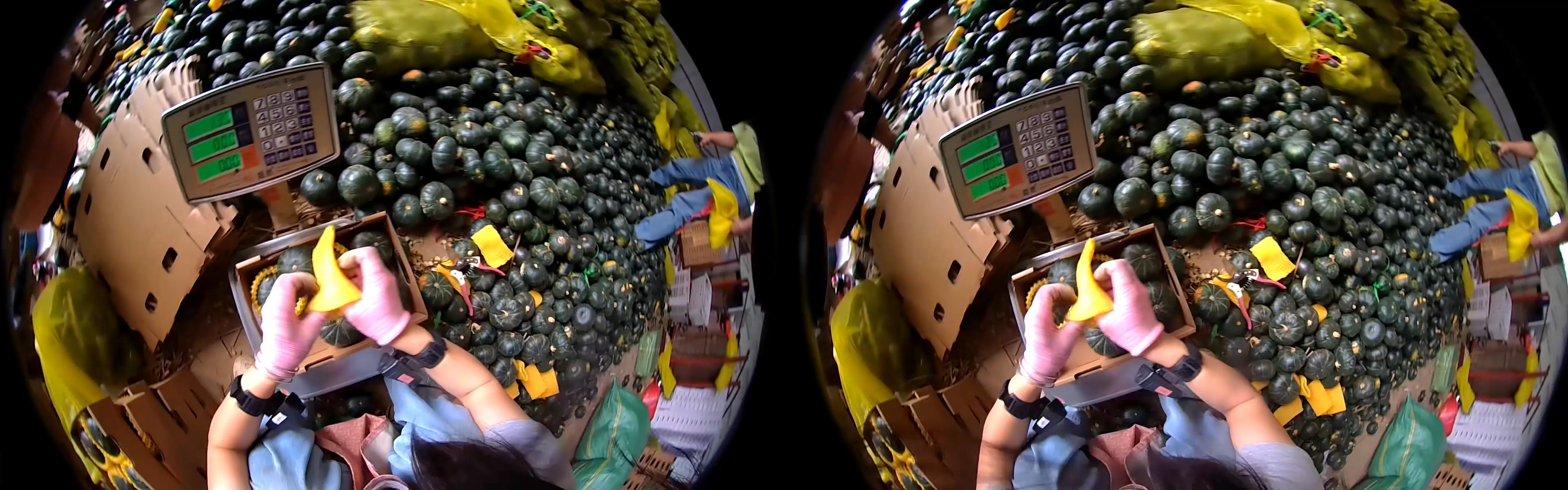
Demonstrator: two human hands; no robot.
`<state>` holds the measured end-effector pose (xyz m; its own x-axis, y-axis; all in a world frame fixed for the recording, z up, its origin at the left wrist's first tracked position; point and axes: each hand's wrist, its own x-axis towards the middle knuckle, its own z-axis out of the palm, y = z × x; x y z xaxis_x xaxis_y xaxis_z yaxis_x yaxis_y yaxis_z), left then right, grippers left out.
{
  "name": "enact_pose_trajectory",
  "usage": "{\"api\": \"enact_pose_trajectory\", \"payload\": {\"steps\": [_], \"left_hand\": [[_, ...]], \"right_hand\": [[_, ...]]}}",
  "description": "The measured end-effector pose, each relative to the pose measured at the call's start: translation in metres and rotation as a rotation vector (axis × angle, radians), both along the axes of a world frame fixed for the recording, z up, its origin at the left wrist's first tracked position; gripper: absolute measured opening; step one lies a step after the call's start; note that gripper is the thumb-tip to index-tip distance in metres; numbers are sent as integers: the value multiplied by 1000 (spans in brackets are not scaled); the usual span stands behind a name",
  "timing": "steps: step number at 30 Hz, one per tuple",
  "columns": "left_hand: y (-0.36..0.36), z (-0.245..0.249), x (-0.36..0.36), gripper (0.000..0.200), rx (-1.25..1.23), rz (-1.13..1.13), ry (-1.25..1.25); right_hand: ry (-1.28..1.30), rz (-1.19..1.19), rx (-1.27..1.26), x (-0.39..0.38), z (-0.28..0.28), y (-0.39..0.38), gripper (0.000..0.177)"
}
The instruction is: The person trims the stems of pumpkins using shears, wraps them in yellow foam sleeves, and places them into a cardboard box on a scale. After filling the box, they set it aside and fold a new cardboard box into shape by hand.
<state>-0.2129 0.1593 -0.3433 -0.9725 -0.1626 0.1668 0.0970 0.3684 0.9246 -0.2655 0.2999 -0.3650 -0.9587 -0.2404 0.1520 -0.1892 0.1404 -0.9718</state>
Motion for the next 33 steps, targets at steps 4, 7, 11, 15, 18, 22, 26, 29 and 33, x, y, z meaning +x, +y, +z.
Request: {"api": "enact_pose_trajectory", "payload": {"steps": [4,7,11,15,18,22,26,29,33], "left_hand": [[-23,-14,6,23,1313,-30,-400],[-29,-14,9,27,812,-103,-379],[-37,-19,14,32,786,-344,-298],[-20,-7,6,20,449,-290,-158],[-13,-9,4,18,97,-190,-9],[-13,-13,0,25,-1,-275,328],[-41,-8,6,30,236,-850,-208],[-55,-11,7,25,525,-940,-467],[-47,-39,32,25,1005,-376,-536]], "right_hand": [[96,156,219,-5,1,10,22],[-847,470,-713,-8,-14,31,28],[-925,573,-872,-1,-10,34,33],[-768,467,-739,12,-29,24,24],[-632,246,-690,15,-17,8,18],[-222,307,-281,14,-22,16,15],[-69,370,-96,20,-16,26,19],[-1032,740,-696,19,-1,42,20],[-1063,945,-498,25,-29,54,35]]}}
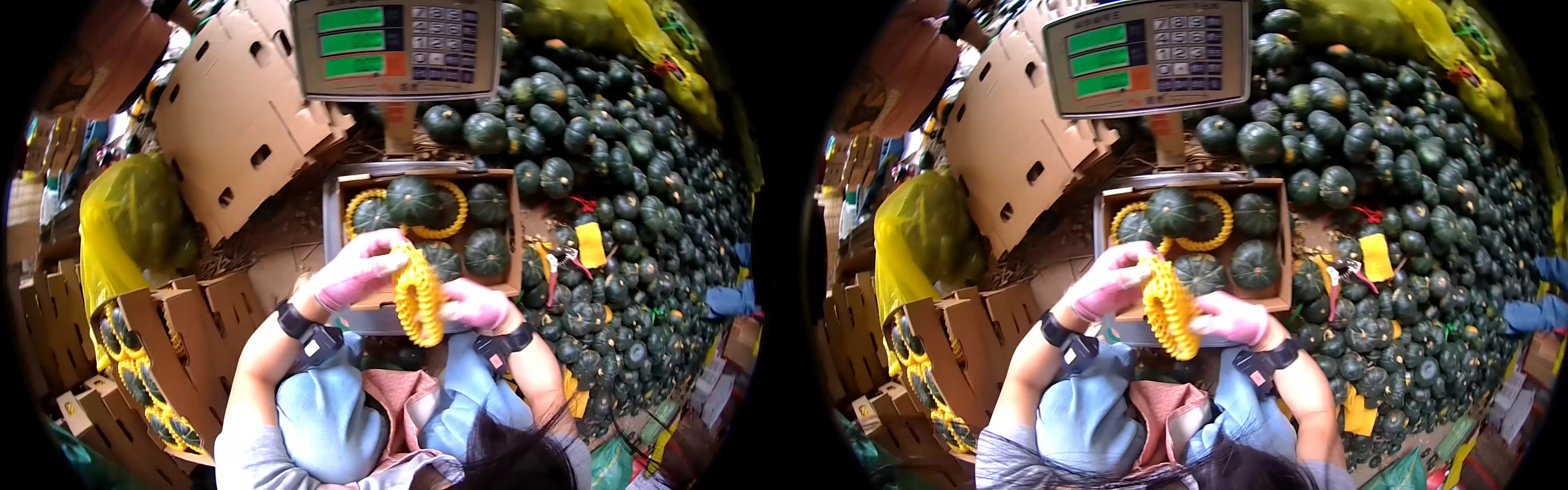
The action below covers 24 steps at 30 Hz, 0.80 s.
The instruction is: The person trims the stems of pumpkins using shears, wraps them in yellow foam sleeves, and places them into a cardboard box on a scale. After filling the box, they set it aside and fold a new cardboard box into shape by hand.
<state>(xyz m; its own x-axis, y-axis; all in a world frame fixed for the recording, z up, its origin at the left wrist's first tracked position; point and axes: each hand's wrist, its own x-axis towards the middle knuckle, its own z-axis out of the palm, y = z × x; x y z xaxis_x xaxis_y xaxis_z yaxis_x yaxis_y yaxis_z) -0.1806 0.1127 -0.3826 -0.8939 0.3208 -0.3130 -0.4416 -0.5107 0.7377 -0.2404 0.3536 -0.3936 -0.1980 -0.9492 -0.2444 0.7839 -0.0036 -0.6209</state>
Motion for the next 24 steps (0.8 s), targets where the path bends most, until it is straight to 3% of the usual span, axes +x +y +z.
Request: {"api": "enact_pose_trajectory", "payload": {"steps": [1,2,3,5,6,7,9,11,12,13,15,17,19,23,24], "left_hand": [[2,-13,8,28,206,16,-164],[-4,-5,6,35,287,-27,-148],[-10,-5,5,31,218,-114,-195],[-23,-2,-1,24,-244,-347,-56],[-22,4,-7,18,-324,-221,17],[-25,-6,-17,16,-641,-18,205],[-22,-18,-36,19,-719,316,194],[-12,-52,-47,21,-727,392,150],[-8,-46,-51,23,-697,407,152],[-1,-58,-53,22,-568,469,174],[13,-51,-47,20,-549,446,163],[16,-51,-48,17,-790,323,295],[21,-55,-54,17,-447,362,120],[27,-65,-67,14,-638,513,208],[27,-67,-68,15,-557,555,142]], "right_hand": [[154,35,56,-5,-6,2,41],[94,-122,31,-10,4,3,37],[28,-287,13,-11,20,2,33],[31,-375,338,-14,36,-16,25],[244,-366,540,-19,38,-26,23],[384,-344,606,-31,41,-37,23],[991,-503,696,-43,8,-55,22],[1471,-653,701,-55,-29,-76,23],[1167,-614,767,-57,-42,-80,23],[1166,-618,771,-57,-36,-78,23],[1199,-737,736,-48,-20,-64,20],[1117,-702,725,-46,-27,-45,20],[1211,-827,659,-50,-41,-44,20],[924,-913,664,-69,-57,-50,20],[938,-887,683,-72,-64,-48,20]]}}
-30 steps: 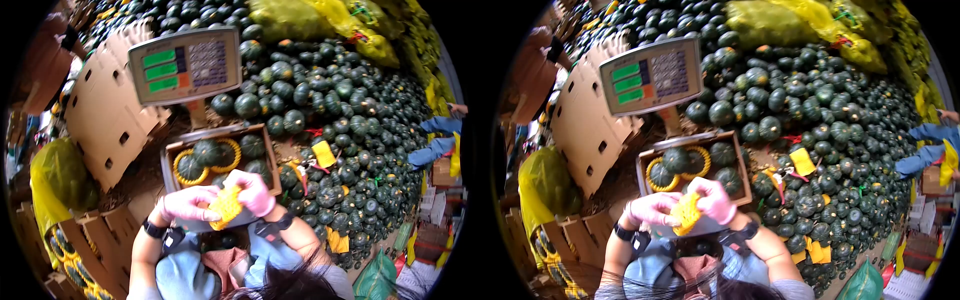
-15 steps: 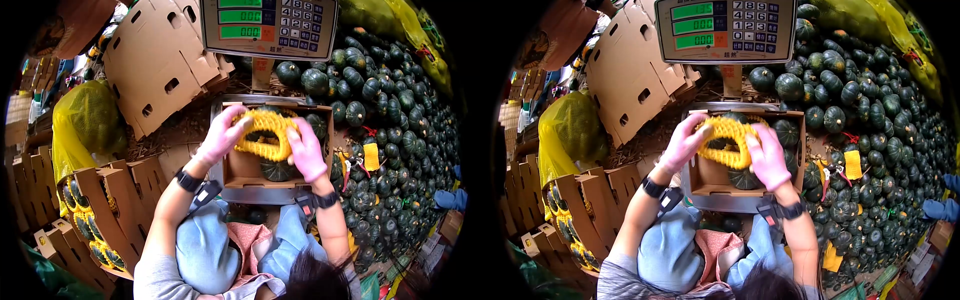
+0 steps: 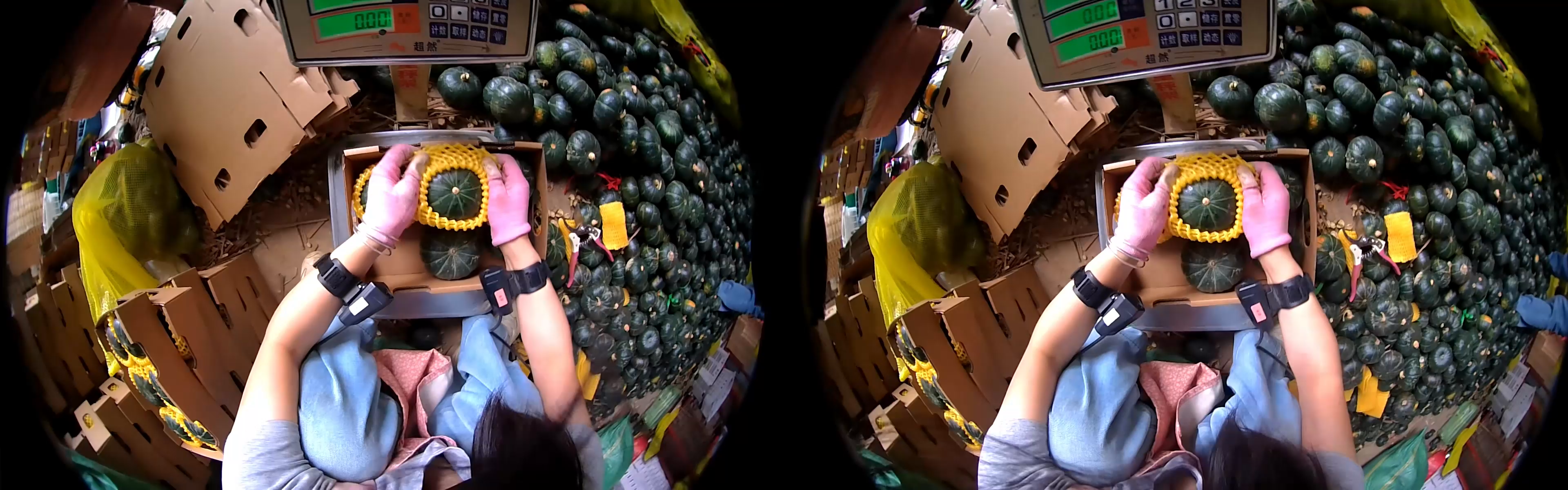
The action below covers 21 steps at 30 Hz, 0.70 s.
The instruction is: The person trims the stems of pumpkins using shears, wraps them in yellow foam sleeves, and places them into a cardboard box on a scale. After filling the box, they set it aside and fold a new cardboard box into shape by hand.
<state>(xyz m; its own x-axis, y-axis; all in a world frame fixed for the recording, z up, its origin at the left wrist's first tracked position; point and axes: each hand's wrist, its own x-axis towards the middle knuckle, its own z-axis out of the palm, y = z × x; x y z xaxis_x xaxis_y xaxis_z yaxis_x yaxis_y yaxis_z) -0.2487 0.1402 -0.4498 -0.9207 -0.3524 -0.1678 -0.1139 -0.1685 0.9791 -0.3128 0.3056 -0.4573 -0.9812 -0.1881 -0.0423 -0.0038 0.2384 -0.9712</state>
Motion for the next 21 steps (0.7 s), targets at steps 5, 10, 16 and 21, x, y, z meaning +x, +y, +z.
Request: {"api": "enact_pose_trajectory", "payload": {"steps": [5,10,16,21], "left_hand": [[-7,6,-5,19,-460,-90,-102],[-7,30,15,45,-686,-172,144],[-9,35,15,83,-812,-527,245],[-58,88,61,102,-772,-648,-9]], "right_hand": [[7,-97,255,5,30,-2,22],[535,-17,442,38,38,13,25],[498,-101,256,40,25,2,20],[-428,275,63,86,82,7,30]]}}
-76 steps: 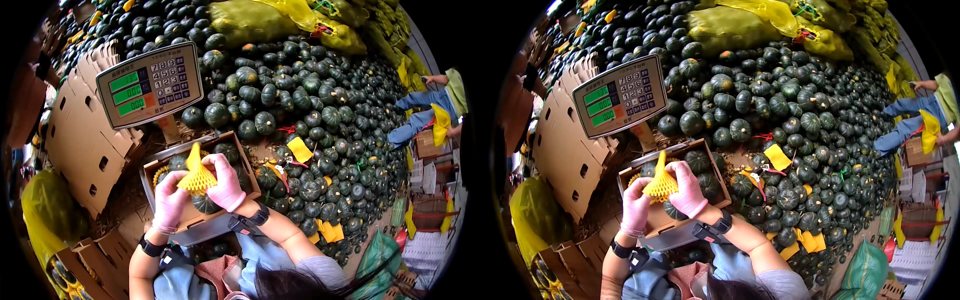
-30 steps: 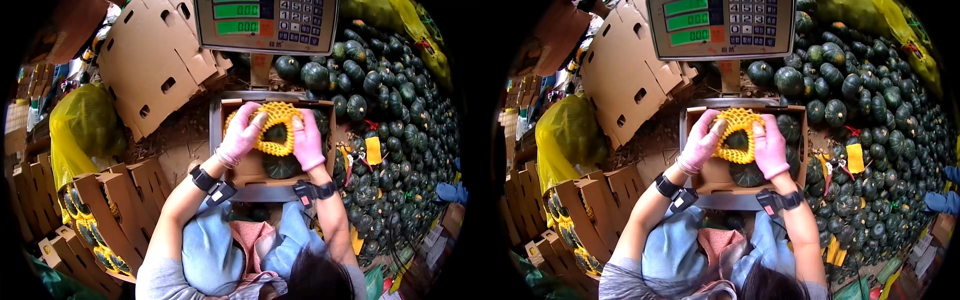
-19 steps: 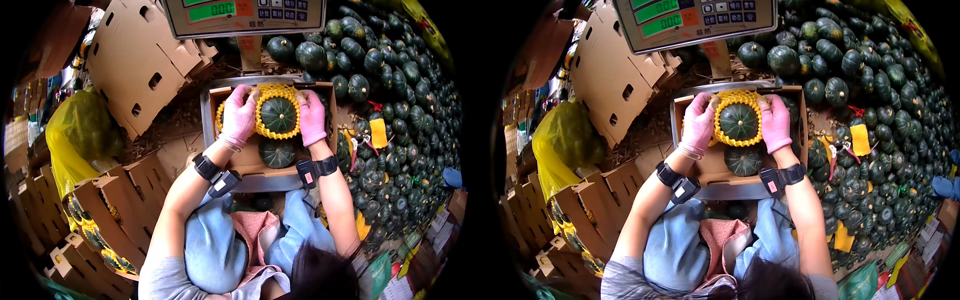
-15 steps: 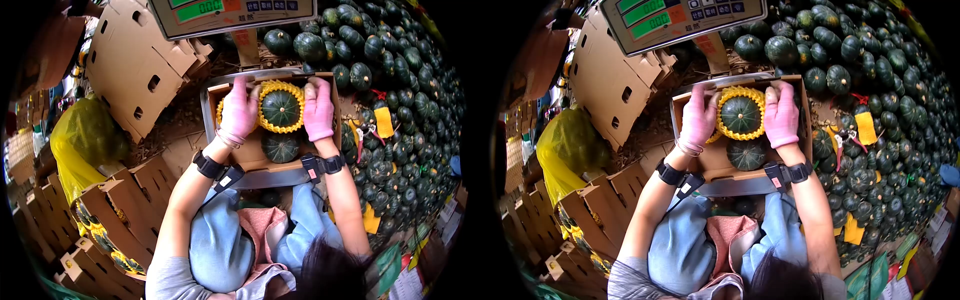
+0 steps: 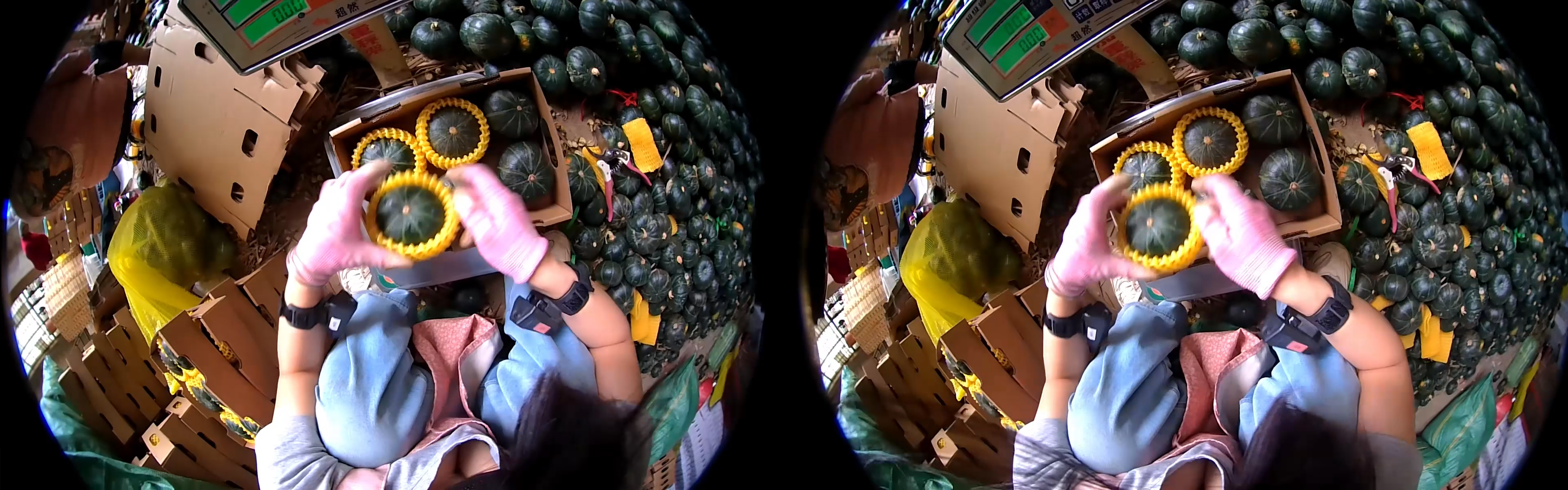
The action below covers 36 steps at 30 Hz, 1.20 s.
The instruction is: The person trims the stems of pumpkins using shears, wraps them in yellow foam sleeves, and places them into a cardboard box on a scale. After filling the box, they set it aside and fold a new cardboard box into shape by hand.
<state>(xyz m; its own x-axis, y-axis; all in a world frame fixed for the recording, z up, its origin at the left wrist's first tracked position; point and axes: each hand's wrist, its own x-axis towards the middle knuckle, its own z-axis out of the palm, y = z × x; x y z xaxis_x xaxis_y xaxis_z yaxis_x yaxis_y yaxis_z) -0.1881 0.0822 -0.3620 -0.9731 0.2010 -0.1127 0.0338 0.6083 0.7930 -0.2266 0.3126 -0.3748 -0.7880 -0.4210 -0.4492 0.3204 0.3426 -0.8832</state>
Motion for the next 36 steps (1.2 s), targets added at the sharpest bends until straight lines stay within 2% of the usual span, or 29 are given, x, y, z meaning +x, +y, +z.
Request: {"api": "enact_pose_trajectory", "payload": {"steps": [1,2,3,4,6,7,8,10,11,12,13,14,15,16,18,19,20,21,22,23,24,26,28,29,30,32,33,34,36], "left_hand": [[-5,8,0,102,-141,-89,-2],[-6,-1,3,99,-120,-135,20],[-5,-9,6,99,-147,-171,18],[-5,-15,8,99,-172,-208,15],[-10,-24,10,91,-176,-198,10],[-11,-24,13,89,-180,-159,-9],[-10,-24,15,88,-185,-122,-26],[-3,-30,19,88,-135,-74,18],[1,-30,20,82,-235,-31,-5],[6,-31,19,77,-330,10,-29],[11,-43,20,69,-463,-33,48],[20,-49,21,62,-609,-60,59],[24,-47,22,60,-655,-63,19],[24,-44,20,58,-697,-68,-16],[21,-30,14,58,-721,-154,-49],[20,-14,9,56,-714,-185,-79],[19,-7,7,47,-749,-183,-6],[21,1,2,42,-785,-174,71],[25,6,-6,37,-828,-162,144],[31,4,-16,32,-728,-126,191],[44,5,-26,28,-593,-83,269],[69,-2,-41,28,-451,-113,252],[93,-4,-46,42,-620,-211,209],[104,-9,-43,51,-714,-178,133],[113,-14,-39,60,-808,-145,61],[124,-22,-31,76,-866,-150,109],[126,-33,-26,84,-864,-145,121],[126,-40,-25,87,-816,-106,172],[125,-43,-28,89,-783,-75,119]], "right_hand": [[-164,23,-53,8,-4,-1,35],[-327,50,-104,15,-14,-3,40],[-303,130,-82,19,-28,-4,53],[-299,126,-83,18,-29,-5,53],[-458,-19,-247,21,-27,-7,66],[-420,16,-312,26,-29,-10,78],[-487,-35,-325,29,-22,-12,84],[-462,-101,-447,39,-33,-12,88],[-547,-148,-548,39,-30,-16,93],[-405,-87,-647,45,-36,-20,99],[-279,49,-379,45,-27,-20,100],[-170,308,-227,37,-21,-19,93],[-3,550,-65,26,-13,-18,85],[5,714,86,9,3,-13,71],[308,844,-2,-48,19,24,55],[330,375,-432,-69,-8,66,37],[85,-103,-479,-84,-17,105,17],[408,-315,42,-109,-3,140,15],[697,-488,556,-127,-20,176,16],[582,-552,877,-139,-35,208,21],[453,-458,1036,-157,-79,260,33],[289,-364,1288,-162,-109,280,56],[156,-458,1359,-167,-117,277,75],[99,-433,1398,-171,-102,260,81],[103,-419,1436,-175,-94,250,74],[94,-377,1419,-187,-113,266,62],[122,-400,1452,-198,-130,279,47],[120,-409,1443,-200,-132,292,47],[135,-244,1373,-199,-127,308,36]]}}
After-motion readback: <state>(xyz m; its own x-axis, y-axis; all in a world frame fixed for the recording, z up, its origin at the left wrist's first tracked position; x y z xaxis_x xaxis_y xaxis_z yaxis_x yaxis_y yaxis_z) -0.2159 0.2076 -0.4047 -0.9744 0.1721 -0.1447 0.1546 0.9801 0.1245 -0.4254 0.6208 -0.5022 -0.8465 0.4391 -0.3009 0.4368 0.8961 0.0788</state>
